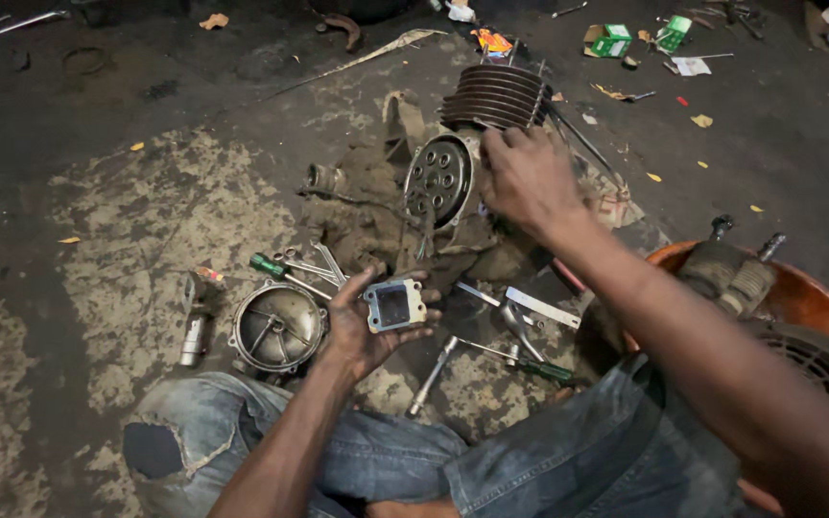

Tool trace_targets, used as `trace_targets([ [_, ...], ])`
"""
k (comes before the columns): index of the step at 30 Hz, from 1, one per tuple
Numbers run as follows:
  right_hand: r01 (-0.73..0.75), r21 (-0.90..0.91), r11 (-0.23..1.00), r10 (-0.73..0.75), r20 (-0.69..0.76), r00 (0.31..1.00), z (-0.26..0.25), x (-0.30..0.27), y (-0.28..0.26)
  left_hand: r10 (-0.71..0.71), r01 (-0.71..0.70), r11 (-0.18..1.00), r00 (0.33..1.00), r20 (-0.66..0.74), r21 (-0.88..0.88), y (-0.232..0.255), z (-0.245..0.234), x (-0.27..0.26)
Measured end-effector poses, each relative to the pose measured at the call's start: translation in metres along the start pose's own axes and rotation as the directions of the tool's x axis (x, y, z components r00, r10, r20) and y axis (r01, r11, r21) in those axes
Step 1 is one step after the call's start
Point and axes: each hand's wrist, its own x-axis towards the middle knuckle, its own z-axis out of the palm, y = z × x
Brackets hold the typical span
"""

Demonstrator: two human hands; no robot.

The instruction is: The person sits on the floor and uses a screwdriver and wrench to remove bolts and a cover from a small engine block. They then use a wrench to loosen and remove additional bolts from the engine casing.

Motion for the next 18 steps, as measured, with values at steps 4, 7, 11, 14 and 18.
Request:
trace_targets([
  [4, 0.031, 0.172, 0.985, -0.046, 0.086, 0.995, -0.017, 0.005, 0.01, 0.002, -0.002, 1.0, 1.0, -0.02, -0.02, 0.002, 0.0, -0.002],
  [7, -0.119, 0.253, 0.96, 0.075, 0.177, 0.981, -0.019, 0.007, 0.015, 0.001, -0.001, 1.0, 1.0, -0.018, -0.015, 0.002, -0.001, -0.001],
  [11, -0.241, 0.433, 0.869, 0.153, 0.227, 0.962, -0.011, 0.014, 0.025, 0.009, -0.009, 1.0, 0.998, -0.055, -0.001, 0.006, -0.002, -0.001],
  [14, -0.103, 0.447, 0.889, 0.031, 0.165, 0.986, 0.002, 0.018, 0.034, 0.004, -0.006, 1.0, 0.997, -0.081, -0.025, 0.007, -0.004, 0.0],
  [18, -0.092, 0.581, 0.809, -0.073, 0.255, 0.964, 0.014, 0.029, 0.061, -0.012, 0.01, 1.0, 0.998, -0.061, -0.026, 0.006, -0.006, 0.003],
])
